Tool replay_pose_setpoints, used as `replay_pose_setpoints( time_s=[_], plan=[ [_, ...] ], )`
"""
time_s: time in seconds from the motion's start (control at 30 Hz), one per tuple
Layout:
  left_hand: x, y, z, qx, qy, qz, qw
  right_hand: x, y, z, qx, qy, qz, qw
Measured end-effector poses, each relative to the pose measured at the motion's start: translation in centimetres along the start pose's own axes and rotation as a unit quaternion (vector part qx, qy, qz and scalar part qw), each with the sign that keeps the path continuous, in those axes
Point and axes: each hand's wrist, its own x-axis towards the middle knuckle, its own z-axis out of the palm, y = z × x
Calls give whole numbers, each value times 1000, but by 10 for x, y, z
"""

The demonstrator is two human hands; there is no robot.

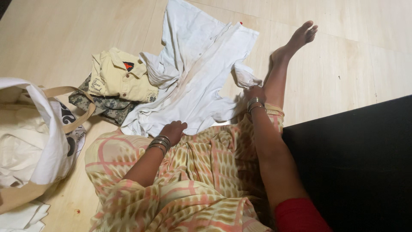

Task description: The person sits on the floor and folds a light green shirt, smoothing it out and folding it into a neat rectangle. They then retrieve additional folded clothes from a bag and place them on the floor.

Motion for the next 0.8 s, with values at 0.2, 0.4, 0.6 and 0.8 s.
replay_pose_setpoints(
  time_s=[0.2,0.4,0.6,0.8],
  plan=[
    [-8,-12,-13,-120,92,-43,988,50,-45,-105,818,-29,33,574],
    [-41,8,-61,-130,228,-79,962,48,-3,-141,978,71,-117,158],
    [-40,-6,-32,-15,54,-108,993,16,24,-21,886,89,290,351],
    [-34,-13,-17,60,-14,-155,986,-20,-32,22,408,378,59,829]
  ],
)
